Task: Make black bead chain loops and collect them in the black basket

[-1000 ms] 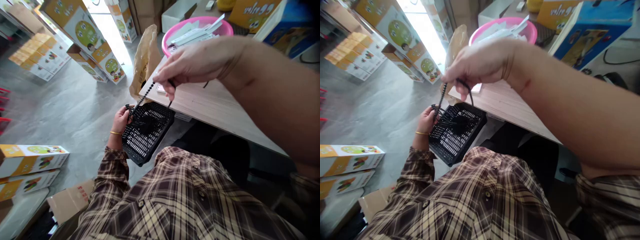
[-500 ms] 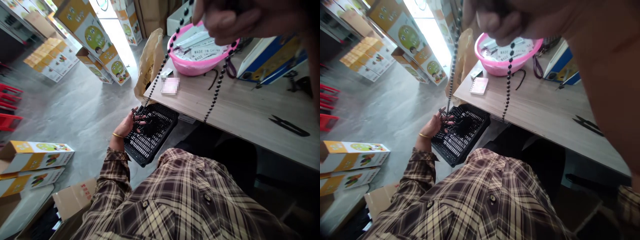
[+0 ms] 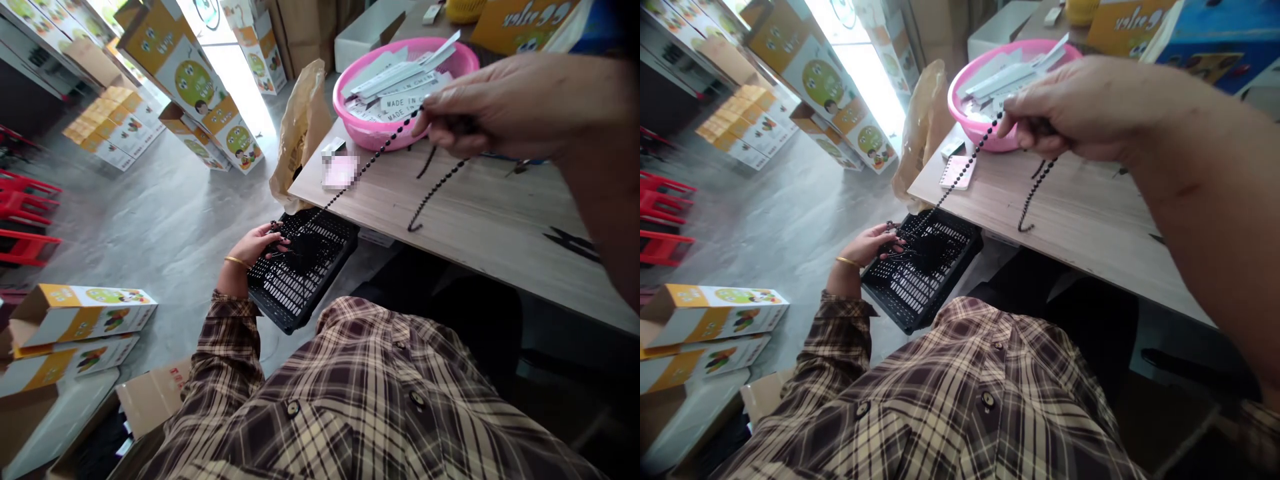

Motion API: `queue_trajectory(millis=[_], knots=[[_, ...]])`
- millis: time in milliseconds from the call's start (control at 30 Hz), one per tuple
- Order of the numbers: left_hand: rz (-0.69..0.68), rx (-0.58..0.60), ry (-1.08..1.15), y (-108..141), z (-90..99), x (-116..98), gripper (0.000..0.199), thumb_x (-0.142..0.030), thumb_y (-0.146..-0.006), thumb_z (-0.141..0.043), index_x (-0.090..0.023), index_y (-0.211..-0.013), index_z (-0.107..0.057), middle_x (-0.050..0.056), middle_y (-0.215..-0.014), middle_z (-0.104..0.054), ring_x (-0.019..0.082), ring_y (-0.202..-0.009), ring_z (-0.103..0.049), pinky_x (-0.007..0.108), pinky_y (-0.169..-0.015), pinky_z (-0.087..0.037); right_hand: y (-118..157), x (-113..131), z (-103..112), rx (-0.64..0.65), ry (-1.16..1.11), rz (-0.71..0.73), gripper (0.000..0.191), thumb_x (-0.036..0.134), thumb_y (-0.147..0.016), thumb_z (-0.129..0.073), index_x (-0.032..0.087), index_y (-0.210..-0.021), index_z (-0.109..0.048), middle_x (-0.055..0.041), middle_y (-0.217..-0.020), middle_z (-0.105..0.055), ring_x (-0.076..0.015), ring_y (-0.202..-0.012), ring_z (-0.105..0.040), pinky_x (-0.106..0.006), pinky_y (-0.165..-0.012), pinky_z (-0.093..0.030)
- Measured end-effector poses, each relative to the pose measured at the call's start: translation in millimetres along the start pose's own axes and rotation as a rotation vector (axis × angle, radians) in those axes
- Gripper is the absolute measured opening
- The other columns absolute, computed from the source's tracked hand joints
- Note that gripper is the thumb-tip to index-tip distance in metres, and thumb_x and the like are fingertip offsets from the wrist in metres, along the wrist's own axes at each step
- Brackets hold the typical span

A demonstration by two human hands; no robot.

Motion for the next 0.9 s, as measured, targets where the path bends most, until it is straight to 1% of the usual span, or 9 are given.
queue_trajectory(millis=[67,133,300,433,500,600,700,800,900], knots=[[-0.012,0.023,0.003,0.5,-4.6,-4.9,0.068,-0.027,-0.083,-0.074,-0.015,-0.145,-0.048,0.013,-0.102,-0.073,0.013,-0.073,-0.067,0.013,-0.042,-0.036,5.7,-5.5,-9.8,0.007,0.034,0.018,0.028,0.016,-0.105,-0.048,0.010,-0.083,-0.064,-0.0027,-0.066,-0.055,-0.0047,-0.045,-0.041,-0.020,-0.041,-0.025],[-0.032,0.020,-0.036,1.8,-5.9,-9.7,0.069,-0.029,-0.082,-0.076,-0.017,-0.145,-0.049,0.011,-0.102,-0.071,0.008,-0.066,-0.060,0.011,-0.042,-0.031,10.8,-20.7,-18.0,0.028,0.092,-0.021,0.026,0.019,-0.106,-0.048,0.010,-0.089,-0.067,-0.0040,-0.068,-0.056,-0.0054,-0.047,-0.041,-0.021,-0.044,-0.027],[-0.106,0.020,-0.063,9.8,-11.5,-26.0,0.061,-0.033,-0.082,-0.075,-0.019,-0.139,-0.057,0.000,-0.081,-0.060,0.005,-0.059,-0.045,0.011,-0.042,-0.026,17.7,-92.3,-31.5,0.108,0.508,-0.240,0.026,0.031,-0.104,-0.053,0.014,-0.099,-0.072,-0.0069,-0.079,-0.064,-0.0114,-0.055,-0.046,-0.027,-0.054,-0.034],[-0.159,0.077,0.007,14.8,-27.6,-40.6,0.055,-0.034,-0.086,-0.070,-0.017,-0.137,-0.058,-0.003,-0.070,-0.049,0.006,-0.058,-0.042,0.012,-0.042,-0.025,19.3,-122.3,-77.8,0.216,0.804,-0.194,0.021,0.030,-0.101,-0.055,0.019,-0.106,-0.072,-0.0066,-0.099,-0.069,-0.0226,-0.088,-0.063,-0.029,-0.074,-0.045],[-0.162,0.108,0.023,14.0,-38.2,-44.9,0.054,-0.034,-0.087,-0.069,-0.017,-0.137,-0.058,-0.002,-0.071,-0.050,0.006,-0.058,-0.043,0.012,-0.042,-0.024,18.1,-118.6,-118.3,0.258,0.766,-0.084,0.025,0.031,-0.101,-0.056,0.022,-0.120,-0.068,-0.0058,-0.113,-0.068,-0.0240,-0.102,-0.063,-0.029,-0.084,-0.045],[-0.158,0.168,0.000,11.0,-57.4,-49.0,0.051,-0.033,-0.088,-0.069,-0.019,-0.135,-0.060,0.000,-0.074,-0.055,0.007,-0.059,-0.045,0.013,-0.042,-0.025,10.8,-102.3,-181.5,0.317,0.584,0.082,0.039,0.037,-0.102,-0.057,0.026,-0.139,-0.057,-0.0053,-0.119,-0.066,-0.0227,-0.104,-0.063,-0.028,-0.086,-0.045],[-0.168,0.214,-0.034,9.2,-72.7,-52.8,0.047,-0.032,-0.088,-0.069,-0.018,-0.132,-0.063,0.000,-0.073,-0.057,0.007,-0.058,-0.046,0.013,-0.042,-0.027,-6.3,-92.9,-220.4,0.321,0.547,0.148,0.039,0.042,-0.100,-0.057,0.026,-0.136,-0.059,-0.0059,-0.117,-0.067,-0.0245,-0.104,-0.063,-0.029,-0.082,-0.044],[-0.174,0.214,-0.017,8.1,-74.3,-53.1,0.047,-0.033,-0.088,-0.069,-0.017,-0.131,-0.063,0.000,-0.071,-0.058,0.006,-0.055,-0.047,0.013,-0.040,-0.025,-23.2,-85.4,-229.5,0.283,0.702,0.193,0.030,0.041,-0.102,-0.050,0.021,-0.113,-0.069,-0.0095,-0.112,-0.067,-0.0277,-0.105,-0.062,-0.031,-0.082,-0.044],[-0.170,0.168,0.054,6.4,-62.8,-47.9,0.049,-0.033,-0.088,-0.068,-0.017,-0.133,-0.060,0.004,-0.082,-0.066,0.009,-0.062,-0.059,0.013,-0.040,-0.031,-27.7,-47.9,-213.8,0.075,0.922,0.406,0.029,0.029,-0.101,-0.047,0.012,-0.111,-0.068,-0.0182,-0.124,-0.060,-0.0352,-0.120,-0.052,-0.042,-0.098,-0.041]])
Point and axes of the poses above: each hand's wrist, its own y-axis away from the middle knuckle, its own z-axis out of the back of the hand, x = y × z, the point moved 9 cm from there along -y, towards the middle knuckle
